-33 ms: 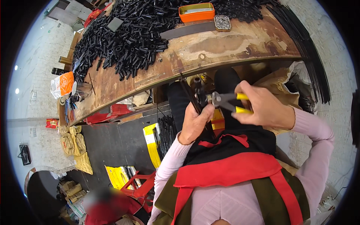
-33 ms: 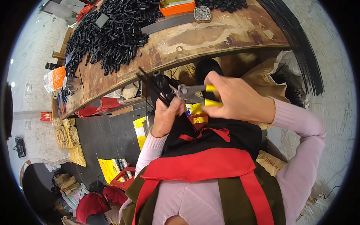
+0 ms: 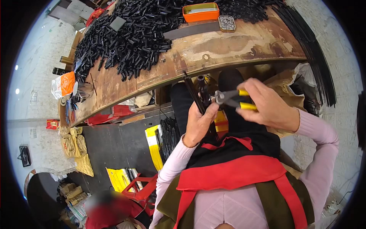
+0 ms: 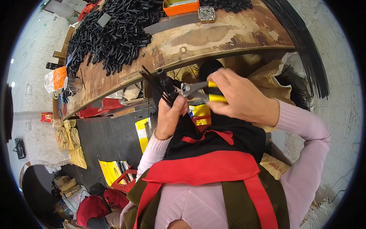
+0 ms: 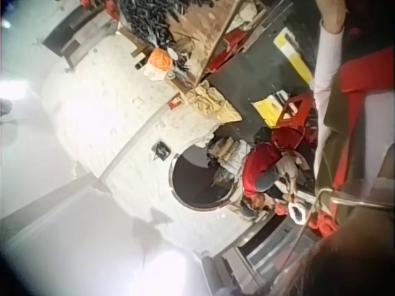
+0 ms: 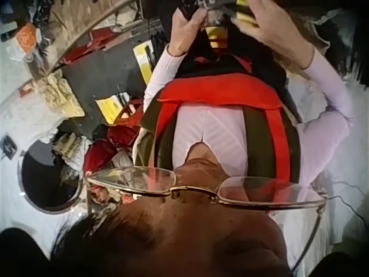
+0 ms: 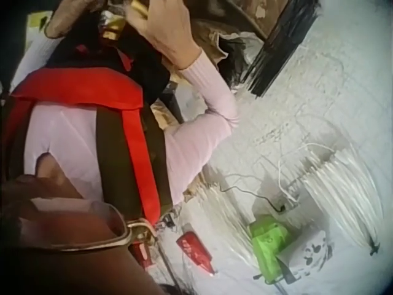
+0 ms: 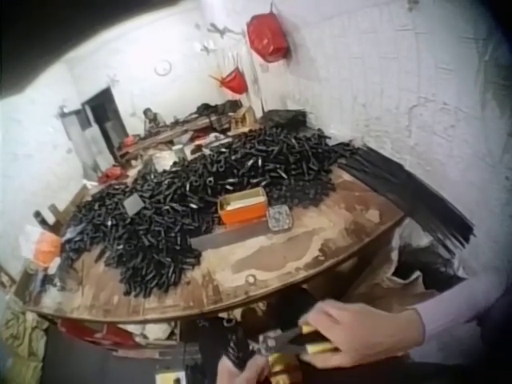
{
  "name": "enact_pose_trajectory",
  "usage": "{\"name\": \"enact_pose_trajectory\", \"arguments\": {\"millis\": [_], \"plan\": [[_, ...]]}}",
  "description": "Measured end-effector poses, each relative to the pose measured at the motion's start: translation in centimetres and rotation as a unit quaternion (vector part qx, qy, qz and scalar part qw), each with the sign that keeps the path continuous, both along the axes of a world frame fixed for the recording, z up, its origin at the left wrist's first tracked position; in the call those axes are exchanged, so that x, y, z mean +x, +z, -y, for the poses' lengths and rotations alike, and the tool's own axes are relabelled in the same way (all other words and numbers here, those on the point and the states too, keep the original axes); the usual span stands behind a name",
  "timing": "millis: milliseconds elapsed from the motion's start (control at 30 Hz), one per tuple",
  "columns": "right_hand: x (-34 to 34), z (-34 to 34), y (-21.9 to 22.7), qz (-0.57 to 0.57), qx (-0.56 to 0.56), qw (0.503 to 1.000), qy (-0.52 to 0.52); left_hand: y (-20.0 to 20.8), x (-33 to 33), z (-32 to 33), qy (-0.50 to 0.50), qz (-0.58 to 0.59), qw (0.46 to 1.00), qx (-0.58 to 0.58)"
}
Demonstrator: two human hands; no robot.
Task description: Manually assembling and trimming black electrical or plastic components using a workbench jig and pliers.
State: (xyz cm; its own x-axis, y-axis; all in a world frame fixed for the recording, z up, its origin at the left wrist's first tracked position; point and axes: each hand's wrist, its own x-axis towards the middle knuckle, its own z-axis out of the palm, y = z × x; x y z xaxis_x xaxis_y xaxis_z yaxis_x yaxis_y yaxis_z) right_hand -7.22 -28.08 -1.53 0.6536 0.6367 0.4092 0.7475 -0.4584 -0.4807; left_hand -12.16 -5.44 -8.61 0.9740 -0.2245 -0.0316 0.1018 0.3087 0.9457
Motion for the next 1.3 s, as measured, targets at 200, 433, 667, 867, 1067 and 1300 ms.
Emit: {"name": "enact_pose_trajectory", "arguments": {"millis": [200,433,667,867,1067,1300], "plan": [[1.5,0.6,1.0,-0.166,-0.06,0.98,0.094,0.3,1.0,-0.6,0.015,0.003,0.999,-0.045],[-0.3,0.8,1.0,-0.212,-0.039,0.975,0.044,3.0,1.0,-1.2,-0.058,-0.024,0.998,-0.004],[0.5,1.3,2.3,-0.283,-0.048,0.954,0.084,2.6,1.9,-1.8,-0.076,-0.021,0.997,-0.01],[-0.5,0.4,1.5,-0.447,-0.054,0.891,0.054,2.3,1.6,-1.9,-0.106,-0.022,0.994,-0.003],[0.5,0.8,2.1,-0.263,-0.046,0.964,0.023,1.6,2.1,-2.2,-0.057,-0.007,0.998,0.003],[0.4,1.1,0.4,-0.816,0.021,0.562,0.131,1.3,2.1,-2.6,-0.163,-0.008,0.986,-0.025]]}}
